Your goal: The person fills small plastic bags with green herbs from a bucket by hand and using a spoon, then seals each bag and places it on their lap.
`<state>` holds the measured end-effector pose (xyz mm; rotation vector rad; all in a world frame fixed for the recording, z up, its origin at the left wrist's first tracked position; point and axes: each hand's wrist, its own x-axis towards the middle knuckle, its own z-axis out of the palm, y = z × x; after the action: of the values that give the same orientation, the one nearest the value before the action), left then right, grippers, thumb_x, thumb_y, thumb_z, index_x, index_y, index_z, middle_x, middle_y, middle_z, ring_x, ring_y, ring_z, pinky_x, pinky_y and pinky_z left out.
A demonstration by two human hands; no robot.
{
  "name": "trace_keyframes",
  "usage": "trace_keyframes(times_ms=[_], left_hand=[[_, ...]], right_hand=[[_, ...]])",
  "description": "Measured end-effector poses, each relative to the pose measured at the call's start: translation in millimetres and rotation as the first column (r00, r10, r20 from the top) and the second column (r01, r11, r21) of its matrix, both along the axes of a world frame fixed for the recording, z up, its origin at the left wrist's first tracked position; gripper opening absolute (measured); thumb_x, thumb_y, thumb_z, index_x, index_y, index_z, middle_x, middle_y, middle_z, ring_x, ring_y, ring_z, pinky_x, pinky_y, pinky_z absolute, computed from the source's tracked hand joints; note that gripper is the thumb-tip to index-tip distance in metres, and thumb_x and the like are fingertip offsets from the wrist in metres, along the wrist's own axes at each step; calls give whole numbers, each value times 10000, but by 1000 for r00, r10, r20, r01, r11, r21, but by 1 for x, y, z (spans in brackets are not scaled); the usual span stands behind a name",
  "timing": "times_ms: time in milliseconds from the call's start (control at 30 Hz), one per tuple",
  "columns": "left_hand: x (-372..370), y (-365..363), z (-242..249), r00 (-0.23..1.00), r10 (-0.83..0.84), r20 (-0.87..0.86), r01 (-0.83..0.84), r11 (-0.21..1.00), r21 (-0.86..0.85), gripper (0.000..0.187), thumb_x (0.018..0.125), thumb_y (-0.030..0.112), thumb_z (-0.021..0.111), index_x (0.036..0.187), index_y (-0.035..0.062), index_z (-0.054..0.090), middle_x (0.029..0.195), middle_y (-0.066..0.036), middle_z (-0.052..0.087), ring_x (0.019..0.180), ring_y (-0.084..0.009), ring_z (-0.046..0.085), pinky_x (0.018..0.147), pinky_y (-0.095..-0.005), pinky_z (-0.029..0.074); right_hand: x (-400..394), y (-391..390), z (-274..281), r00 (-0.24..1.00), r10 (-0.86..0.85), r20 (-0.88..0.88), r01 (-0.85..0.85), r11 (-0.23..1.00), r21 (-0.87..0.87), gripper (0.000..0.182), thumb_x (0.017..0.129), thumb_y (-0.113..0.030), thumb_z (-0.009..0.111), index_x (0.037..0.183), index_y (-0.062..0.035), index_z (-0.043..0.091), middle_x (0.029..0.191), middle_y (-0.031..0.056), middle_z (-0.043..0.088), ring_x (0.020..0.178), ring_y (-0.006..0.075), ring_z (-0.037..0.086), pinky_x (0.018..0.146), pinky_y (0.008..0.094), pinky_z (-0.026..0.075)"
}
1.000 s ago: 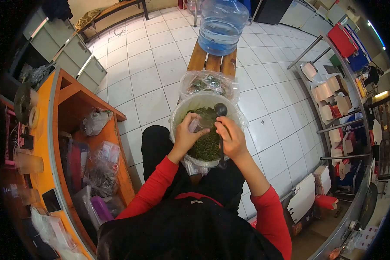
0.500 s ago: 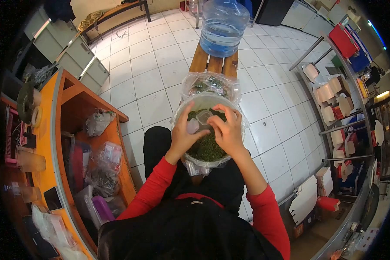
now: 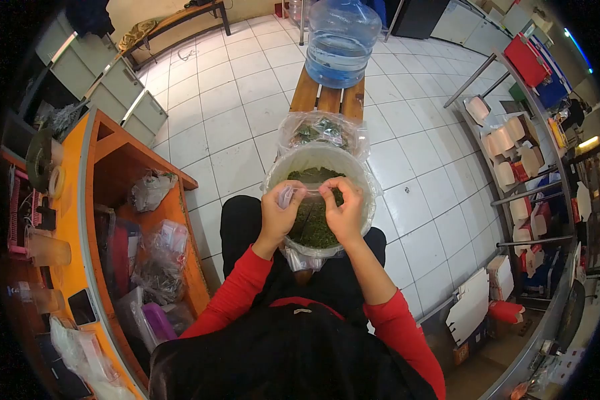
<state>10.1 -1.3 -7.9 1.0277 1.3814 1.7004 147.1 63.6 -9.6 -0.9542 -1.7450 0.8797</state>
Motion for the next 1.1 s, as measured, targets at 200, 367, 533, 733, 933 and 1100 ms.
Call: trace_keyframes(times_ms=[200, 367, 533, 733, 933, 1100], left_hand=[[-1, -1, 2, 999, 43, -4, -43, 997, 64, 110, 888, 66, 653, 924, -36, 669, 848, -72, 696, 784, -122, 650, 735, -258, 502], [-8, -8, 3, 997, -74, 5, 74, 996, 54, 148, 894, 100, 661, 930, -35, 708, 872, -76, 713, 789, -119, 647, 741, -250, 500], [-12, -7, -3, 997, -20, 75, 18, 999, 34, 160, 875, 128, 690, 917, -24, 719, 846, -71, 708, 786, -106, 630, 729, -248, 495], [-30, -4, 10, 981, -112, 161, 148, 961, -233, 248, 871, 115, 673, 1066, -37, 655, 983, -87, 684, 811, -126, 630, 741, -245, 487], [-49, 0, -1, 641, -289, 711, 340, 938, 75, 361, 914, 110, 593, 1225, -55, 512, 1175, -166, 609, 1007, -185, 624, 836, -285, 511], [-41, -3, 15, 750, -193, 632, 268, 963, -24, 320, 892, 138, 650, 1133, -46, 550, 1072, -178, 647, 957, -211, 658, 816, -320, 550]], right_hand=[[-11, -9, 18, 962, 70, -265, -150, 944, -294, 111, 779, -43, 752, 835, -7, 663, 855, 43, 653, 824, 115, 598, 754, 258, 459], [-6, -4, 15, 961, 137, -240, -190, 958, -214, 80, 777, -6, 743, 832, 19, 692, 832, 48, 661, 783, 121, 620, 737, 247, 480], [3, 5, 30, 937, 293, -189, -346, 843, -413, 124, 831, 22, 661, 946, 42, 703, 874, 93, 698, 752, 136, 653, 686, 253, 523], [14, 32, 45, 931, 361, 49, -318, 870, -378, 272, 895, 74, 476, 1049, 19, 694, 913, 106, 717, 819, 146, 679, 723, 267, 546], [-5, 72, 67, 998, 58, 39, -58, 998, 2, 359, 903, 21, 519, 1249, -44, 587, 1088, 122, 684, 994, 204, 652, 836, 309, 526], [-13, 71, 46, 974, -92, 209, 25, 952, 305, 542, 897, -82, 594, 1405, -86, 407, 1265, 144, 591, 1164, 249, 563, 921, 376, 477]])
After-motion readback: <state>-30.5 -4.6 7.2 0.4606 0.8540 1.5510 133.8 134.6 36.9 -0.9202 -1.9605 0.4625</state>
